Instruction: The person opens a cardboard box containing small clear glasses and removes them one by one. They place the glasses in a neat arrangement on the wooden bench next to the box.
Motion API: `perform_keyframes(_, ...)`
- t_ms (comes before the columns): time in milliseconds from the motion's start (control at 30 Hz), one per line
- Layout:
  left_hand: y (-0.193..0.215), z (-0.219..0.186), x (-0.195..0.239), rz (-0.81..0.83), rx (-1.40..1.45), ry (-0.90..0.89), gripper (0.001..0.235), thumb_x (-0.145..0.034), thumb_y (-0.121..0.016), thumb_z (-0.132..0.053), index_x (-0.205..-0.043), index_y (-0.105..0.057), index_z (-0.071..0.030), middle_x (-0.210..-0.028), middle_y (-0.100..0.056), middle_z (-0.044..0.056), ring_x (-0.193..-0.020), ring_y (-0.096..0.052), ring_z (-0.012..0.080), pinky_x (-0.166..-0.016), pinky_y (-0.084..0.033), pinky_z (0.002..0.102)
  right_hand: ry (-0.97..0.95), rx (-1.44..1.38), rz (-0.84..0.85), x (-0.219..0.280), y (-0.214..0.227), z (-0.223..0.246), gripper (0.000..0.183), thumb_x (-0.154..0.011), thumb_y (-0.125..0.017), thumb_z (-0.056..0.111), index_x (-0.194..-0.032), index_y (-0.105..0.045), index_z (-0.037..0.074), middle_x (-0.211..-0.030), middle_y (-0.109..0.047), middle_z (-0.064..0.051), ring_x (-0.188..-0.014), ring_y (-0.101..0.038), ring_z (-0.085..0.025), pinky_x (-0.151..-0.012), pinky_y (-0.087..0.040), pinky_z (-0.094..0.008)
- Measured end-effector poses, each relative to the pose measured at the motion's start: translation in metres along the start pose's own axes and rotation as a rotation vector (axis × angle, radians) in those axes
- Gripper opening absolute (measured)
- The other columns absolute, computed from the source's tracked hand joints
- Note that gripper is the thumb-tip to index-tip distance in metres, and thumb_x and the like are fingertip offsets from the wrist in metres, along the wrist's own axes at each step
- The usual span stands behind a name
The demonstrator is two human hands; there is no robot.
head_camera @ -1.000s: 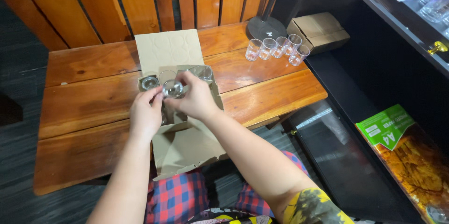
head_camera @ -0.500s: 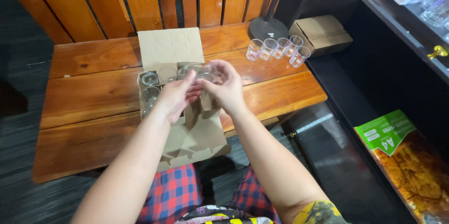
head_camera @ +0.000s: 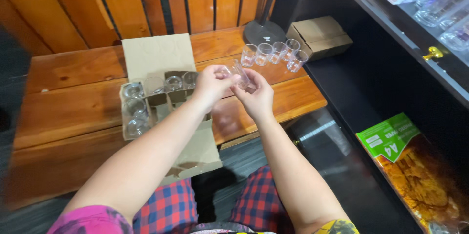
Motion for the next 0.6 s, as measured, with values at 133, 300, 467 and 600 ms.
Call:
perform_keyframes(133,-0.049,0.014,-0.014,0.016,0.05,-0.019,0.07,-0.074,-0.095,-0.016,-0.13,-0.06,0.006,-0.105,-0.072,0.015,-0.093,-0.071,0.0171,-0.079,-0.063,0.032,0.025,0.081,-0.056,-0.02,0.028,-0.025,0.062,-0.064,-0.093,0.0,-0.122,-0.072,0.002,-0.105,-0.074,-0.013,-0.099,-0.073,-0.021,-0.086,-0.062,-0.028)
perform_keyframes(300,-0.093,0.065,-0.064,-0.007,-0.078,0.018,0.07,-0.066,-0.098,-0.017,-0.129,-0.068,-0.011,-0.096,-0.075,0.011,-0.082,-0.073,0.0142,-0.061,-0.065,0.028,0.008,0.133,-0.108,-0.048,0.062,-0.071,0.064,-0.062,-0.088,-0.004,-0.124,-0.07,0.002,-0.104,-0.075,-0.016,-0.101,-0.073,-0.024,-0.091,-0.061,-0.031)
perform_keyframes(467,-0.136,0.094,-0.09,-0.049,-0.402,0.042,0.063,-0.06,-0.093,-0.036,-0.12,-0.075,-0.037,-0.101,-0.075,-0.005,-0.097,-0.074,0.0109,-0.08,-0.061,0.028,-0.083,0.205,-0.23,-0.065,0.087,-0.087,0.054,-0.066,-0.088,0.004,-0.118,-0.074,0.008,-0.103,-0.076,-0.011,-0.095,-0.076,-0.02,-0.087,-0.064,-0.028)
perform_keyframes(600,-0.161,0.118,-0.109,-0.068,-0.393,0.09,0.039,-0.058,-0.087,-0.033,-0.097,-0.079,-0.03,-0.078,-0.071,-0.01,-0.085,-0.073,0.0101,-0.077,-0.059,0.026,-0.144,0.308,-0.32,-0.08,0.099,-0.097,0.049,-0.067,-0.087,0.01,-0.114,-0.076,0.017,-0.096,-0.077,-0.005,-0.09,-0.077,-0.016,-0.084,-0.066,-0.028)
Point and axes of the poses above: each hand's wrist, its own x-axis away from the middle knuckle, its own y-axis out of the back of the hand, z = x × y, the point moved 5 cm from there along -x, towards the middle knuckle
